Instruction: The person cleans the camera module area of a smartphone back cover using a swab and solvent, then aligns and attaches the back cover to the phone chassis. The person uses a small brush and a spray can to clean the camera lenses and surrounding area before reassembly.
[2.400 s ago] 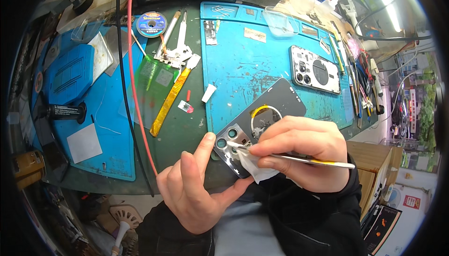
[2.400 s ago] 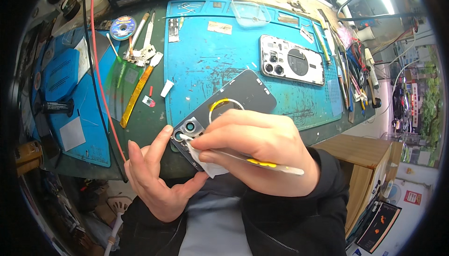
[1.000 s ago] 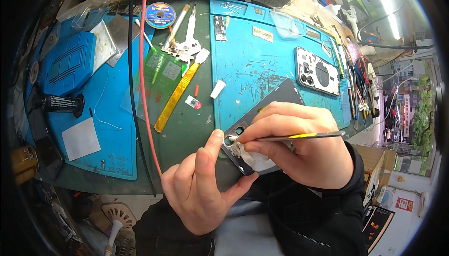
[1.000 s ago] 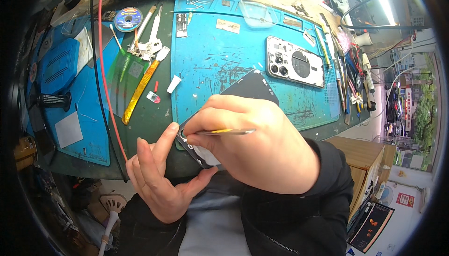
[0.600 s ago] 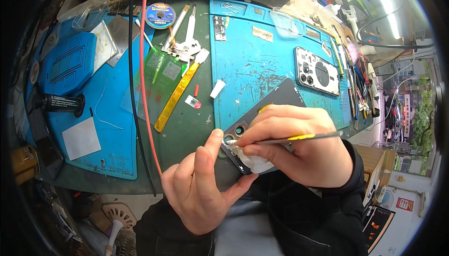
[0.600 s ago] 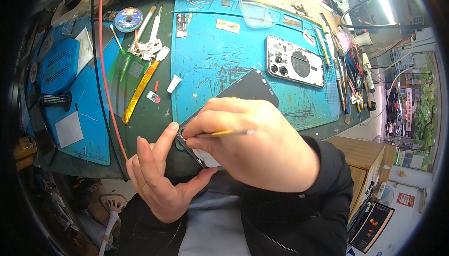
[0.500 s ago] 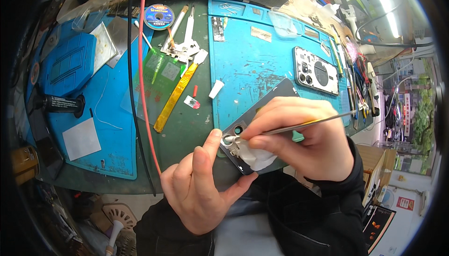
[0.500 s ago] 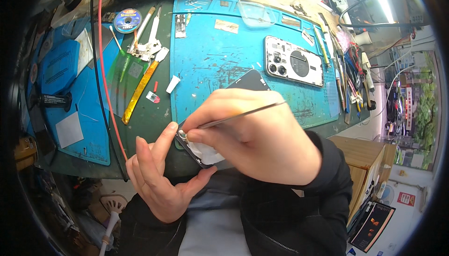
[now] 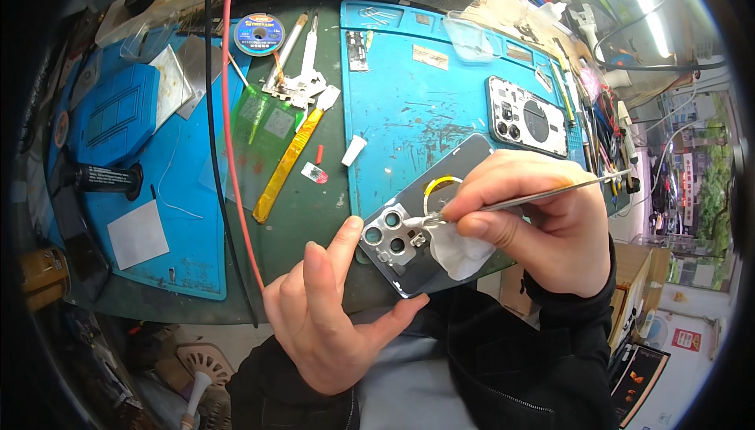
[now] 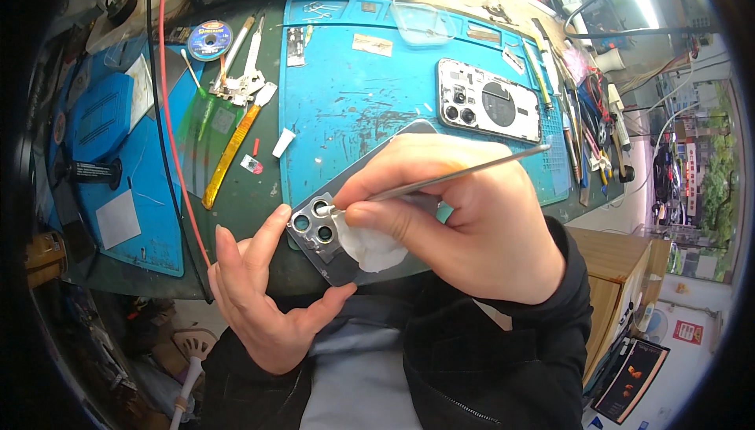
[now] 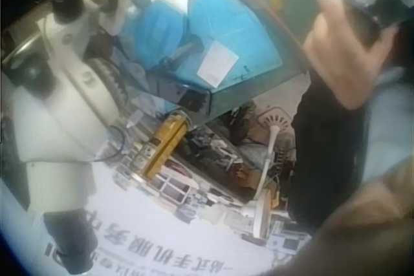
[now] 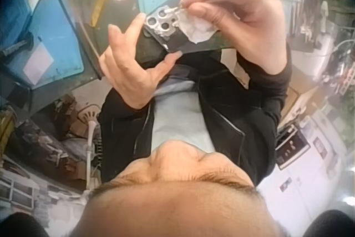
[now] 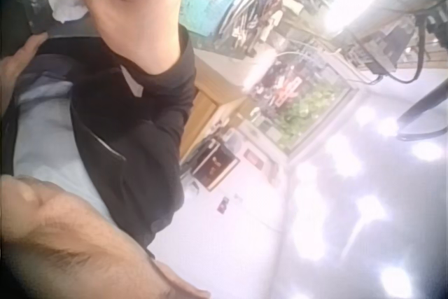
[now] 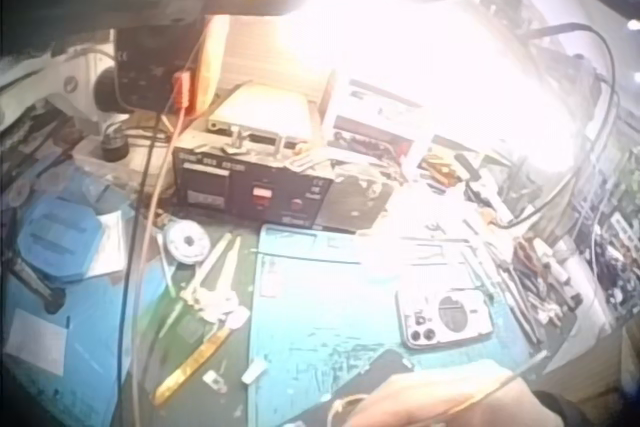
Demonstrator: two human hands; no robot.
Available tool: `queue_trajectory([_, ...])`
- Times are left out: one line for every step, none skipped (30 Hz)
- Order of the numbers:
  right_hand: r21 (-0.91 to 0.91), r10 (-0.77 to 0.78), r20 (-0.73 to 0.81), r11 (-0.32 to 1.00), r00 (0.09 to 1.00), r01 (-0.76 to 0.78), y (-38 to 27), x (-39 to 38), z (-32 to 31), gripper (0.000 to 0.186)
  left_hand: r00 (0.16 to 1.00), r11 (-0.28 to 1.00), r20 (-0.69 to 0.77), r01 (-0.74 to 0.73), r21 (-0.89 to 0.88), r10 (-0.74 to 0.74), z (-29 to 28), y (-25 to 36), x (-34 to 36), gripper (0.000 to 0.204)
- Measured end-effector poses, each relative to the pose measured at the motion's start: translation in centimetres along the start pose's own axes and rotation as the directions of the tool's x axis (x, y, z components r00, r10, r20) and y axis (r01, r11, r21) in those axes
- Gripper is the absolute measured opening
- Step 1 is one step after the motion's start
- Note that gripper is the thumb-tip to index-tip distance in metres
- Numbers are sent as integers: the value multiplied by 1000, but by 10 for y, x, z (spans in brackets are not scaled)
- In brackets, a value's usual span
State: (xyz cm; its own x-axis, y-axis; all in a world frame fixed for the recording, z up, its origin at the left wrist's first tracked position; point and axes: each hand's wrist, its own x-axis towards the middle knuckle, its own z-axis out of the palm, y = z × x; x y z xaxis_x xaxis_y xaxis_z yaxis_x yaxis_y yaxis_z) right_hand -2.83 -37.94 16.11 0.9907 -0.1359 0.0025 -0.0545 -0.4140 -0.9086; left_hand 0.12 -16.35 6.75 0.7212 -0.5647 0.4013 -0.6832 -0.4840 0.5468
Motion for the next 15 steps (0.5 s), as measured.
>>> queue_trajectory([2,-5,2,1000,1000,5,0,0,0,11,1000,999,17,9,-36,-9,-2,0,0,124])
queue_trajectory([-5,-9,4,1000,1000,9,0,0,-1,12,999,997,34,21,-70,-19,-4,0,1,126])
queue_trajectory([-12,-13,6,1000,1000,13,-1,0,-2,12,998,994,51,33,-103,-28,-6,-1,1,127])
queue_trajectory([-18,-18,8,1000,1000,18,-2,0,-3,13,998,985,57,40,-167,-31,-7,-1,0,128])
queue_trajectory([-17,-24,-13,1000,1000,24,-2,-1,-5,13,998,972,63,45,-231,-31,-9,-2,0,129])
queue_trajectory([-16,-32,-34,999,999,31,-2,-3,-7,13,997,955,69,50,-293,-31,-10,-3,0,130])
queue_trajectory([-14,-39,-55,999,998,38,-3,-5,-8,14,999,921,46,27,-390,-10,-11,-6,0,130])
queue_trajectory([41,0,-110,999,994,5,-6,-8,-9,15,1000,875,21,-5,-484,18,-10,-11,1,131])
queue_trajectory([98,41,-164,995,986,-26,-10,-11,-9,16,999,819,-5,-39,-572,44,-8,-13,1,131])
queue_trajectory([116,39,-187,993,982,-17,-9,-15,-14,16,1000,714,11,19,-700,-16,-7,-11,1,129])
queue_trajectory([134,30,-201,991,979,-3,-9,-17,-17,16,996,591,32,73,-803,-80,-9,-9,1,127])
queue_trajectory([152,22,-216,988,976,11,-9,-19,-21,16,989,449,63,119,-886,-136,-10,-6,1,126])
queue_trajectory([144,-24,-205,988,978,54,-6,-23,-28,13,968,330,135,201,-922,-212,-14,-1,3,122])
queue_trajectory([138,-70,-197,985,978,98,-1,-27,-33,12,939,235,183,255,-938,-291,-17,5,8,121])
queue_trajectory([151,-97,-209,980,973,130,1,-29,-37,11,902,134,236,300,-944,-361,-20,10,14,120])
